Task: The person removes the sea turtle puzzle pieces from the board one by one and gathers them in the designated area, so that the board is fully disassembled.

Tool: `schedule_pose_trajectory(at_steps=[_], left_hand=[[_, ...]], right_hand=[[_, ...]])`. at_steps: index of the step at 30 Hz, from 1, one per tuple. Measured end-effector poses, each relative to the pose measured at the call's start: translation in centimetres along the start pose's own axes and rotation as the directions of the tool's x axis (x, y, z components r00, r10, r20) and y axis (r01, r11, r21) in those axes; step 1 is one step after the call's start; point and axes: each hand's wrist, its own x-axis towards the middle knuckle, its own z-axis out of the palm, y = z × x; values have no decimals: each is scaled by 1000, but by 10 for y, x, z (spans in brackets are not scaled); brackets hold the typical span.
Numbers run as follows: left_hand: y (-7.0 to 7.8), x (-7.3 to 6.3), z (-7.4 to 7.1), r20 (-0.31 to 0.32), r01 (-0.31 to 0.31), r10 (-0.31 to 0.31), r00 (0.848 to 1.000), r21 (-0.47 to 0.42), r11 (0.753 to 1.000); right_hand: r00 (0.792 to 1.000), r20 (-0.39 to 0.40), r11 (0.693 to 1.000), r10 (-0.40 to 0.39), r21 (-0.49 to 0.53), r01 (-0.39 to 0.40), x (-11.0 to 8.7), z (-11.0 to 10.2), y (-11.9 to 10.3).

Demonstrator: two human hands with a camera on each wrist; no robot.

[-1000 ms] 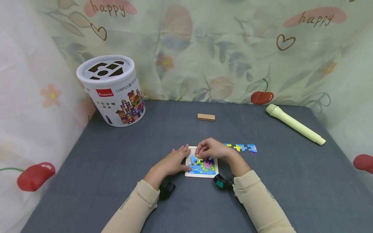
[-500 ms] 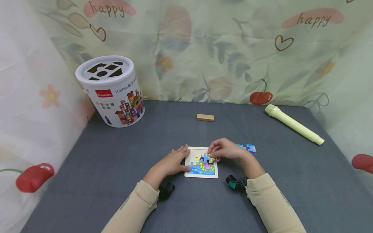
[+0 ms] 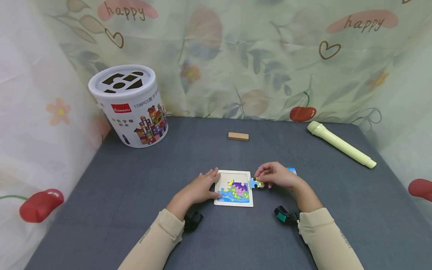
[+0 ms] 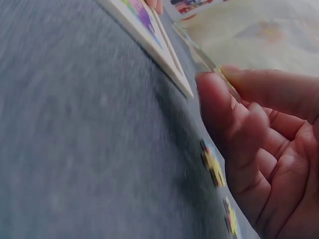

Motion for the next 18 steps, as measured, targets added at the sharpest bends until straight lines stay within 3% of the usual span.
schedule_pose_trajectory(at_steps=[18], left_hand=[[1, 1, 0, 14, 19, -19, 1000, -2, 1000]], right_hand=[[997, -61, 994, 48, 102, -41, -25, -13, 18]])
